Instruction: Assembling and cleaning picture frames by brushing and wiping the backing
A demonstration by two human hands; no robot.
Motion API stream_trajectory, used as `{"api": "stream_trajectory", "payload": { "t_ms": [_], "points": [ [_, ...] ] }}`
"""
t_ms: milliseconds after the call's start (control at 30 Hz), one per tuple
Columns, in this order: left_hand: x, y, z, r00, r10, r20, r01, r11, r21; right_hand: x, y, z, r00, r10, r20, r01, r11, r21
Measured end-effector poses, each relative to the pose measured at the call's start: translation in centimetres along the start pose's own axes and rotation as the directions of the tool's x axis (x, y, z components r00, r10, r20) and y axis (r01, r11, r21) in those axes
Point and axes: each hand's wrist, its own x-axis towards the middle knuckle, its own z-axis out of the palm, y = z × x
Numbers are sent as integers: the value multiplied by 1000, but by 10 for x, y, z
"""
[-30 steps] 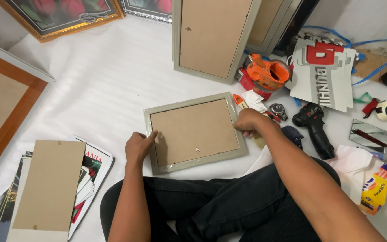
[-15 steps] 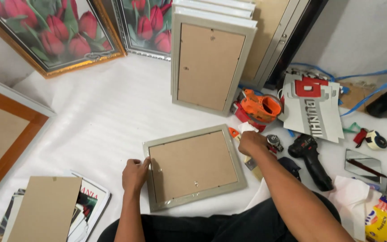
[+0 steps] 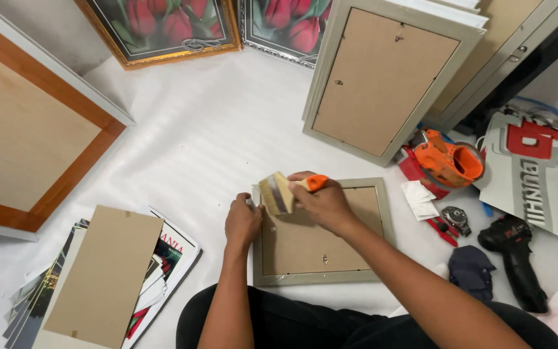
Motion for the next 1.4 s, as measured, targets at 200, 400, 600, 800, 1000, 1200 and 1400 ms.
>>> {"api": "stream_trajectory", "payload": {
  "t_ms": [200, 400, 600, 800, 1000, 1200, 1400],
  "points": [
    [1, -6, 6, 999, 31, 25, -32, 998, 47, 37, 36, -32, 998, -64, 29, 66, 994, -82],
    [0, -4, 10, 998, 61, -9, -61, 997, 42, 52, 66, -169, 904, -285, -320, 43, 803, -594],
    [8, -16, 18, 997, 66, -36, -66, 998, -2, -24, 49, -52, 957, -289, 27, 287, 932, -220],
    [12, -26, 15, 998, 52, -38, -53, 998, -35, 14, 66, -121, 976, -217, -23, 195, 913, -358],
    [5, -14, 13, 998, 61, -23, -61, 998, -23, -26, 14, -181, 949, -221, -227, 5, 727, -686],
    [-2, -11, 7, 998, 55, 1, -55, 998, -14, -27, 46, -176, 977, 166, -136, -214, 702, -679],
    [4, -11, 9, 999, 42, 4, -42, 999, -21, 24, 54, -187, 949, -158, -272, -75, 727, -683]
  ]
}}
